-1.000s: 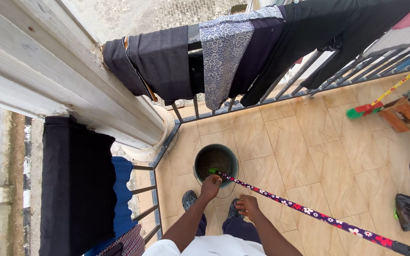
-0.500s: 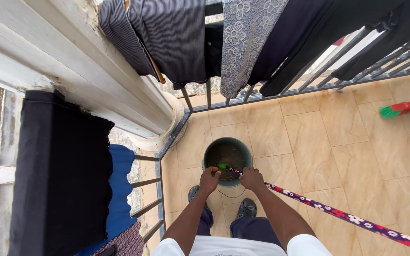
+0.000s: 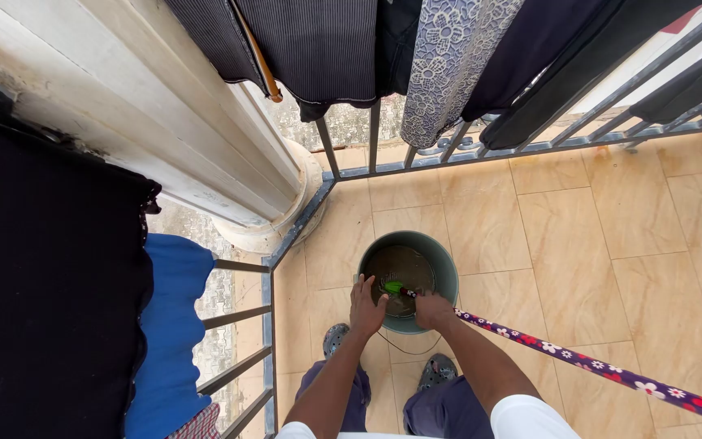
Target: Mopping the tiled floor of a balcony and rinsing the mop in a bucket.
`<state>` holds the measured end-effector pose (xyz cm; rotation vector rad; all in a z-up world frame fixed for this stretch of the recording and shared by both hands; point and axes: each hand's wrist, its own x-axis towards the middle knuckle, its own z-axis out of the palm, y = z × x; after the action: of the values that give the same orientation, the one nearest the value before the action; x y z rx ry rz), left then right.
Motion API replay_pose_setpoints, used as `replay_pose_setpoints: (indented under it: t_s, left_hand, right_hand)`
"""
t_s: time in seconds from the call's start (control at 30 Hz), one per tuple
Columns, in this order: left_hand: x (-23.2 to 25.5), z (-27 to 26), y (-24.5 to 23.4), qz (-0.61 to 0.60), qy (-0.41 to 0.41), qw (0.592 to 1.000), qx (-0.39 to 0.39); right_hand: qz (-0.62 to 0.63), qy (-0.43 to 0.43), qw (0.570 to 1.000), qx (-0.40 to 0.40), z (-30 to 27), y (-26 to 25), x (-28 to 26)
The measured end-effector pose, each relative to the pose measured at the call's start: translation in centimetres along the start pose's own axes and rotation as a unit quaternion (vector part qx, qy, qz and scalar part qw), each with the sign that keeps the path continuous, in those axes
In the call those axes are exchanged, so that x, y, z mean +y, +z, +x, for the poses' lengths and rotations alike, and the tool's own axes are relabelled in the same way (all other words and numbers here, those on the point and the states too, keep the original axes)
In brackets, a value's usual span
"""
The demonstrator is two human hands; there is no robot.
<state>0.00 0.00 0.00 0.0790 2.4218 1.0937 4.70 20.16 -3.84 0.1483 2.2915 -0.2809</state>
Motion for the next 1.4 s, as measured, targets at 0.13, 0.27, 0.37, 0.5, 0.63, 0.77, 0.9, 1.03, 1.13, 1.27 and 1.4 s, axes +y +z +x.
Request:
replay_pose_setpoints:
  t_s: [0.13,0.27,0.37,0.5,0.63,0.77,0.9,1.03,1.13,1.27,1.4]
  left_hand:
    - [-0.8,1.2,1.4,-0.015,0.005,1.0,0.003]
    - [-0.4,2.0,1.6,0.005,0.0,1.0,0.016]
    - [1.1,2.3,0.9,0.009,-0.01,1.0,0.026]
    - [1.0,3.3,1.1,0.018,-0.019,0.999,0.044]
    - [0.4,3.3,1.8,0.043,0.031,0.995,0.08]
    - [0.1,3.1,2.3,-0.026,0.084,0.993,0.084]
    - [-2.3,3.8,4.8,-0.104,0.031,0.993,0.051]
    - [-3.6,5.0,6.9,-0.2,-0.082,0.976,0.013]
    - [-4.9,5.5,8.5,-0.229,-0.217,0.948,-0.049]
    - [-9.0,6.8,13.4,-0.314,-0.306,0.892,-0.11]
    - [-8.7,6.6,14.3,-0.472,-0.369,0.782,-0.17]
  right_hand:
    - [0.015,0.015,1.0,-0.02,2.5,-0.1,-0.4]
    - [0.002,0.032,0.997,-0.068,4.2,-0.2,-0.9]
    - [-0.009,0.03,0.997,-0.071,5.8,1.4,-0.6]
    - [-0.017,0.005,0.999,-0.036,7.8,3.6,0.5]
    - [0.002,0.004,0.999,-0.035,9.2,3.1,1.9]
    - [0.144,0.05,0.983,-0.1,6.9,-0.2,2.3]
    - [0.307,0.009,0.944,-0.121,4.8,0.6,3.7]
    - [0.457,0.059,0.879,-0.121,1.3,0.2,2.4]
    - [0.577,0.103,0.803,-0.11,-0.9,1.4,2.0]
    - [0.665,0.118,0.734,-0.067,-6.1,1.0,0.5]
    - [0.744,0.108,0.658,-0.053,-12.0,-1.9,-1.7]
